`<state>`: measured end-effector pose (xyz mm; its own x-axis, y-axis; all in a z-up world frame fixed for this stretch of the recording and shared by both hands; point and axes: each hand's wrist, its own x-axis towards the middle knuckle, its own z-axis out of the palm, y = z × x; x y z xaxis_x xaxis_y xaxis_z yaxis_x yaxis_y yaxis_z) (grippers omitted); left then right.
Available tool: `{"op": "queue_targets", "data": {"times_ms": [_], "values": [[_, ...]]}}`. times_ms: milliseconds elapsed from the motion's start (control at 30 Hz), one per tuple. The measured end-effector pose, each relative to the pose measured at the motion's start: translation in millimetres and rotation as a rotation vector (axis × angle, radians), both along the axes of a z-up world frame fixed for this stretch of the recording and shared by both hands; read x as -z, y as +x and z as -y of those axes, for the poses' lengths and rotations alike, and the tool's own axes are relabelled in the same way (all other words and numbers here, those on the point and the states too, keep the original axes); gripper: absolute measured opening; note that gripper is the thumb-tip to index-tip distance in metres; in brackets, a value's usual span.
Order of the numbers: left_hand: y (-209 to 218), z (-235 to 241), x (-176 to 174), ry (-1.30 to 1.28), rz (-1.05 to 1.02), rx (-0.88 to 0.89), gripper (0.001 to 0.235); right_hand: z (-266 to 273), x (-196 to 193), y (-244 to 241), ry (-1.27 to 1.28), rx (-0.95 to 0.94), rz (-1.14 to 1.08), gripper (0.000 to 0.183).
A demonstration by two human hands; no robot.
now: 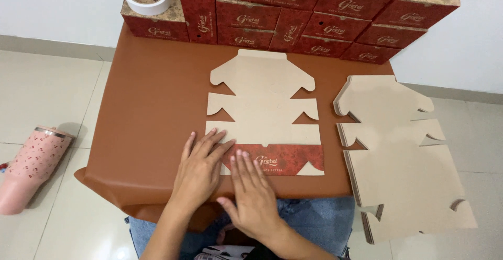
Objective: Folding flat cardboard sheets into finished interlocking gift boxes and stacking them.
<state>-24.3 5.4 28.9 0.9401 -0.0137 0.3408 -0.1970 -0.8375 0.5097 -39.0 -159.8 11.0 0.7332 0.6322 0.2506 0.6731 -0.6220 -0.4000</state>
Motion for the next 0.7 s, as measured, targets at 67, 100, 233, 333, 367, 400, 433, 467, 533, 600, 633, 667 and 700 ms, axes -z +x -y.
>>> {"op": "queue_targets", "data": {"times_ms": [67,100,233,333,367,400,433,467,533,600,633,667,700], "values": [[0,-1,1,-0.007,0.014,0.005,0.04,-12,-4,2,0.035,-0.036,-0.009,0.075],[-1,-1,1,-0.011,0.026,0.009,0.04,-19,-6,3,0.073,-0.074,-0.02,0.075],[-1,-1,2,0.033,0.0,-0.019,0.039,0,-7,6,0.087,-0.057,-0.044,0.073],[-1,0,1,0.068,0.025,-0.021,0.044,39,6,14,-0.139,0.105,-0.052,0.077],[-1,0,0,0.071,0.009,-0.021,0.044,56,7,19,-0.229,0.172,-0.08,0.076],[0,0,-1,0.074,-0.004,-0.022,0.044,73,8,25,-0.318,0.24,-0.104,0.076],[0,0,-1,0.068,-0.002,-0.02,0.044,86,5,31,-0.324,0.242,-0.102,0.076],[0,-1,0,0.073,0.004,-0.017,0.042,99,3,37,-0.32,0.297,-0.111,0.076],[0,-1,6,0.075,0.011,-0.012,0.041,115,-1,47,-0.318,0.353,-0.118,0.077],[0,-1,18,0.179,0.034,0.039,0.073,121,-4,56,-0.234,0.37,-0.036,0.075],[0,-2,23,0.177,0.034,0.038,0.073,122,-5,54,-0.236,0.369,-0.035,0.075],[0,-4,28,0.219,0.048,0.07,0.096,121,-6,54,-0.219,0.354,-0.027,0.078],[0,-7,31,0.262,0.062,0.103,0.119,121,-7,53,-0.203,0.339,-0.02,0.081]]}}
